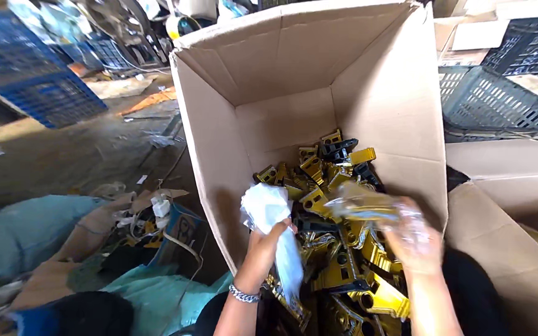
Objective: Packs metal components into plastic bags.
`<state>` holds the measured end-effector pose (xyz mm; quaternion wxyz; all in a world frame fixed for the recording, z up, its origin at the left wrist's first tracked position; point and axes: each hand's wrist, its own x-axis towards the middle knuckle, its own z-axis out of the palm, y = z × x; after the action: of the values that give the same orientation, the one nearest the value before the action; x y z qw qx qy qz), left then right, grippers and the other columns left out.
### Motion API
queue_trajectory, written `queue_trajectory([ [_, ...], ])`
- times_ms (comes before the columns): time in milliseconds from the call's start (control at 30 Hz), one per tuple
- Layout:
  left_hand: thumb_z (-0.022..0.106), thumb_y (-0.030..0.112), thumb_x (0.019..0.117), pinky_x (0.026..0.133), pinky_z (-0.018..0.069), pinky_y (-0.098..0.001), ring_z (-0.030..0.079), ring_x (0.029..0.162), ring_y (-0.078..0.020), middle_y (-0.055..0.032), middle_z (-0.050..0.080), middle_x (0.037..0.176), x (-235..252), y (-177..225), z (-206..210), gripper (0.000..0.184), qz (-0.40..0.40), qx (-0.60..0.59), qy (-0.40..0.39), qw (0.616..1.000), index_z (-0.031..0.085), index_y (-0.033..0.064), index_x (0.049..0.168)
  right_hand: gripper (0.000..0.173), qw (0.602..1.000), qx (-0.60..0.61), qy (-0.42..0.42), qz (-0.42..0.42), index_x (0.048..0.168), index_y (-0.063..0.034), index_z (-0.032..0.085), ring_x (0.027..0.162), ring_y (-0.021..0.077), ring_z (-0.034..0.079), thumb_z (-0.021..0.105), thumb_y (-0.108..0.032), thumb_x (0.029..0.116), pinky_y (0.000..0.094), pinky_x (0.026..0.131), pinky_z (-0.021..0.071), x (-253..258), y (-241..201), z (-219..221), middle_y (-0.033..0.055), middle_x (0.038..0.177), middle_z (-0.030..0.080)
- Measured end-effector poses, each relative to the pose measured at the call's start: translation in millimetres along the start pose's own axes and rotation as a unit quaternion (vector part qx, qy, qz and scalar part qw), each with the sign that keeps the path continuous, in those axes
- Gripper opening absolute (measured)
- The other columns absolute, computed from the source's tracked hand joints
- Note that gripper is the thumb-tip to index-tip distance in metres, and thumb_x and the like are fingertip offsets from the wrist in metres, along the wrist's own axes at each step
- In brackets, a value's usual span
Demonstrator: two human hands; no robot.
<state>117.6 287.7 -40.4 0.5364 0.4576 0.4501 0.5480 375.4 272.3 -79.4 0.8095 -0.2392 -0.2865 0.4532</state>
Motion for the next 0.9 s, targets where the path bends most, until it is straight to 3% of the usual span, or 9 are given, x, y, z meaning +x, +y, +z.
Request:
queue_trajectory([
  [100, 0.063, 0.002, 0.0898, 0.08, 0.062, -0.0282, 0.072, 0.083, -0.0109, -0.0044, 0.073, 0.091, -1.6, -2.1, 2.3, 0.03, 0.006, 0.04, 0.012, 0.999, 0.057, -0.0051, 0.118, 0.037, 0.941, 0.337, -0.014, -0.029, 0.11, -0.0032, 0.066, 0.092, 0.0158, 0.072, 0.043, -0.032, 0.1065, 0.0255, 0.083, 0.0586, 15.8, 0.1, -14.6, 0.008, 0.101, 0.072],
  [167, 0.078, 0.005, 0.0801, 0.087, 0.0593, -0.0247, 0.07, 0.092, -0.0061, -0.0053, 0.072, 0.1, -4.2, -10.8, 15.3, 0.047, 0.021, 0.086, 0.011, 0.996, 0.058, -0.0078, 0.121, 0.045, 0.99, 0.08, -0.012, 0.117, 0.118, -0.0067, 0.064, 0.089, 0.0099, 0.072, 0.039, -0.043, 0.1085, 0.0224, 0.076, 0.0584, 6.8, 11.1, 10.1, 0.0035, 0.104, 0.074],
  [267, 0.081, -0.003, 0.0717, 0.089, 0.0563, -0.0189, 0.067, 0.097, 0.0004, -0.0031, 0.07, 0.103, -8.2, -19.6, 30.7, 0.054, 0.053, 0.108, 0.009, 0.993, 0.056, -0.0096, 0.12, 0.028, 0.915, -0.252, -0.17, 0.264, 0.124, 0.0034, 0.061, 0.093, 0.0117, 0.068, 0.054, -0.014, 0.1032, 0.0301, 0.084, 0.0593, -10.7, 20.1, 64.8, 0.0056, 0.108, 0.069],
  [533, 0.084, 0.002, 0.0728, 0.084, 0.06, -0.0261, 0.07, 0.088, -0.0069, 0.0001, 0.073, 0.093, -11.3, -8.6, 20.1, 0.045, -0.012, 0.017, -0.084, 0.996, 0.062, -0.0001, 0.112, 0.013, 0.869, -0.386, -0.189, 0.246, 0.095, -0.0006, 0.067, 0.058, 0.0025, 0.061, 0.065, -0.013, 0.098, 0.0203, 0.057, 0.0548, -25.1, 19.1, 54.2, -0.0021, 0.074, 0.066],
  [600, 0.08, 0.01, 0.081, 0.083, 0.0593, -0.0256, 0.071, 0.09, -0.0098, -0.007, 0.073, 0.096, 3.7, -17.4, 6.2, 0.042, 0.103, 0.191, 0.038, 0.976, 0.062, -0.007, 0.115, 0.009, 0.873, -0.338, -0.213, 0.281, 0.088, -0.0051, 0.064, 0.055, 0.0042, 0.062, 0.069, -0.01, 0.0941, 0.0217, 0.055, 0.0555, -28.6, 12.2, 47.3, -0.0034, 0.071, 0.066],
  [667, 0.08, 0.012, 0.0777, 0.096, 0.0539, -0.0438, 0.07, 0.104, -0.0289, -0.0278, 0.07, 0.109, 18.9, -25.0, -18.3, 0.059, 0.21, 0.319, 0.117, 0.917, 0.057, -0.0222, 0.12, 0.02, 0.892, -0.275, -0.189, 0.306, 0.077, -0.0133, 0.058, 0.048, 0.0036, 0.059, 0.074, -0.006, 0.0865, 0.0204, 0.047, 0.0524, -30.1, 11.5, 43.5, -0.0054, 0.063, 0.064],
  [767, 0.085, 0.018, 0.0779, 0.083, 0.0595, -0.0258, 0.07, 0.089, -0.0069, -0.0012, 0.072, 0.097, 0.5, -7.3, -7.4, 0.052, 0.081, 0.112, -0.002, 0.99, 0.06, -0.0033, 0.119, 0.032, 0.882, -0.34, -0.188, 0.267, 0.073, -0.0109, 0.052, 0.043, 0.0013, 0.049, 0.084, -0.011, 0.0769, 0.0181, 0.042, 0.0448, -23.5, 16.3, 56.1, -0.0055, 0.058, 0.055],
  [833, 0.087, 0.006, 0.07, 0.081, 0.0606, -0.028, 0.07, 0.084, -0.0078, 0.0016, 0.072, 0.091, -12.1, -6.8, 11.4, 0.051, -0.013, -0.014, -0.131, 0.991, 0.062, 0.0008, 0.114, 0.026, 0.819, -0.444, -0.32, 0.17, 0.075, 0.0009, 0.06, 0.059, 0.0031, 0.051, 0.082, -0.014, 0.0742, 0.0212, 0.057, 0.0444, -17.2, 22.2, 70.3, 0.0008, 0.066, 0.056],
  [900, 0.083, -0.002, 0.0682, 0.073, 0.0599, -0.0257, 0.068, 0.077, -0.0069, 0.0032, 0.069, 0.084, -9.1, -6.5, 16.5, 0.05, -0.03, -0.026, -0.123, 0.992, 0.061, 0.0004, 0.113, 0.034, 0.764, -0.481, -0.413, 0.12, 0.071, -0.0006, 0.061, 0.063, 0.001, 0.048, 0.086, -0.024, 0.0755, 0.02, 0.059, 0.0397, -0.6, 23.5, 78.4, -0.001, 0.066, 0.055],
])
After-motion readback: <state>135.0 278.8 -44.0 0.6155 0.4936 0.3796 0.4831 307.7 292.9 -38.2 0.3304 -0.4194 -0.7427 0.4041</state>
